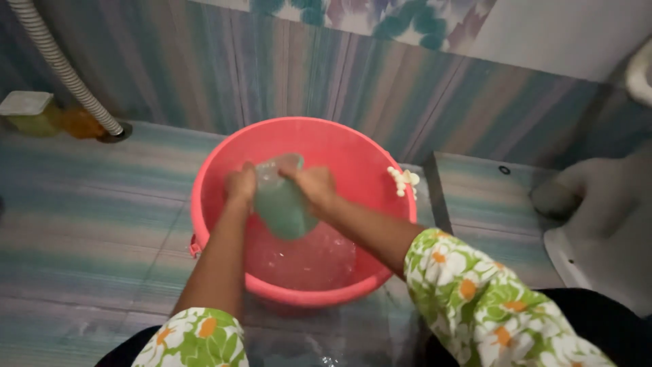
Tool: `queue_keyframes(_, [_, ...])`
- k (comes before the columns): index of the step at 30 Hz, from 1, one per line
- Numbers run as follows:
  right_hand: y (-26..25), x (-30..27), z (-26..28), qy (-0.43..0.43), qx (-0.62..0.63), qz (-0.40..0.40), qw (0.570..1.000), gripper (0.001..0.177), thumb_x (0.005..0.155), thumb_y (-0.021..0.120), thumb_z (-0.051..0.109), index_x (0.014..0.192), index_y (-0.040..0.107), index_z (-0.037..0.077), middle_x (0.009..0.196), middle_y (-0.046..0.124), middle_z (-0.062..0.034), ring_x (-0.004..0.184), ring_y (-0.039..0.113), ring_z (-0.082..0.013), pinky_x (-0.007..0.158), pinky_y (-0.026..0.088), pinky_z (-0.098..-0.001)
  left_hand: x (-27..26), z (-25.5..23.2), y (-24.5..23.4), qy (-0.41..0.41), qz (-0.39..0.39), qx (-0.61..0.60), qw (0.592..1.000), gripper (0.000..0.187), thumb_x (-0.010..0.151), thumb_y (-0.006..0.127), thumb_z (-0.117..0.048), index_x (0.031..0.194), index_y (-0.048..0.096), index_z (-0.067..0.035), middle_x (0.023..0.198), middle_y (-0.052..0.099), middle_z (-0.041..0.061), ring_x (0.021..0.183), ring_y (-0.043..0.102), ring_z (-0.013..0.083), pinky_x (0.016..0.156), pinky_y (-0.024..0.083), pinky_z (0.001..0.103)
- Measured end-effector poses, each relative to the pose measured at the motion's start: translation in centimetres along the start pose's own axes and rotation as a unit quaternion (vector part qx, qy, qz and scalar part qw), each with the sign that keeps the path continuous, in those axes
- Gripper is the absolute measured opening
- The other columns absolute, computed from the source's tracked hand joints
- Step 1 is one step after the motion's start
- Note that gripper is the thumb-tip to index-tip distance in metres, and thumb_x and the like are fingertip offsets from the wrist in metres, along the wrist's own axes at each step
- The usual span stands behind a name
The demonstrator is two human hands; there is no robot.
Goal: The person rinses a cloth in a bucket of water, empties the bucket, and then refills it from a faucet to wash their hands.
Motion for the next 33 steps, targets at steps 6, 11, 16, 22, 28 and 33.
queue_keyframes(6, [-2.3, -4.2, 11.9, -0.129, -0.034, -0.045, 0.990, 0.042, 0.064, 0.089, 0.035, 0.080, 0.077, -0.002, 0.080, 0.076, -0.0112, 0.070, 0.075, -0.0211, 0.064, 0.060, -0.0397, -1.0, -5.1, -1.3, 0.044, 0.109, -0.562, 0.819, 0.080, 0.086, 0.053, -0.066, 0.136, 0.059, -0.005, 0.138, 0.066, 0.014, 0.125, 0.066, 0.0296, 0.103, 0.053, 0.046])
queue_keyframes(11, [-1.6, -5.9, 17.8, -0.236, -0.157, -0.114, 0.952, 0.051, 0.062, 0.089, 0.046, 0.072, 0.075, -0.002, 0.076, 0.076, -0.0170, 0.071, 0.076, -0.0281, 0.066, 0.058, -0.0433, -3.2, -7.0, -3.5, -0.017, 0.141, -0.730, 0.669, 0.094, 0.087, 0.046, -0.076, 0.142, 0.054, 0.000, 0.147, 0.055, 0.020, 0.136, 0.053, 0.0373, 0.110, 0.044, 0.048])
queue_keyframes(16, [3.5, -7.3, 21.8, -0.352, -0.275, -0.119, 0.887, 0.053, 0.064, 0.086, 0.055, 0.073, 0.077, 0.003, 0.075, 0.075, -0.0188, 0.072, 0.074, -0.0325, 0.075, 0.054, -0.0465, -1.7, -6.6, -4.2, -0.015, 0.119, -0.757, 0.642, 0.081, 0.090, 0.041, -0.068, 0.141, 0.053, -0.007, 0.140, 0.059, 0.015, 0.127, 0.060, 0.0342, 0.106, 0.049, 0.050])
queue_keyframes(22, [9.6, -8.9, 22.9, -0.496, -0.399, -0.085, 0.767, 0.046, 0.067, 0.084, 0.052, 0.068, 0.077, 0.007, 0.073, 0.073, -0.0176, 0.087, 0.068, -0.0355, 0.085, 0.043, -0.0536, -1.5, -3.3, -3.7, -0.111, 0.033, -0.743, 0.659, 0.064, 0.101, 0.031, -0.051, 0.137, 0.055, -0.004, 0.119, 0.071, 0.020, 0.104, 0.073, 0.0371, 0.095, 0.060, 0.050])
queue_keyframes(28, [13.5, -9.2, 22.6, -0.586, -0.454, -0.052, 0.670, 0.038, 0.064, 0.088, 0.045, 0.069, 0.075, 0.009, 0.076, 0.072, -0.0136, 0.099, 0.062, -0.0319, 0.089, 0.038, -0.0504, 1.8, -2.8, -0.4, -0.178, 0.107, -0.932, 0.297, 0.057, 0.102, 0.029, -0.046, 0.139, 0.052, -0.009, 0.131, 0.063, 0.014, 0.115, 0.064, 0.0308, 0.095, 0.056, 0.044])
queue_keyframes(33, [14.7, -9.6, 22.0, -0.616, -0.514, -0.027, 0.596, 0.032, 0.061, 0.089, 0.040, 0.068, 0.075, 0.012, 0.079, 0.073, -0.0086, 0.101, 0.060, -0.0278, 0.092, 0.037, -0.0482, 4.8, -3.9, 0.2, -0.249, 0.141, -0.758, -0.586, 0.051, 0.099, 0.044, -0.037, 0.150, 0.038, -0.031, 0.153, 0.043, -0.004, 0.137, 0.046, 0.0196, 0.100, 0.048, 0.036])
Point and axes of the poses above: each hand's wrist, its own x-axis towards the middle knuckle, its own y-axis out of the palm, z = x × y, the point moved 7 cm from there along x, towards the middle knuckle
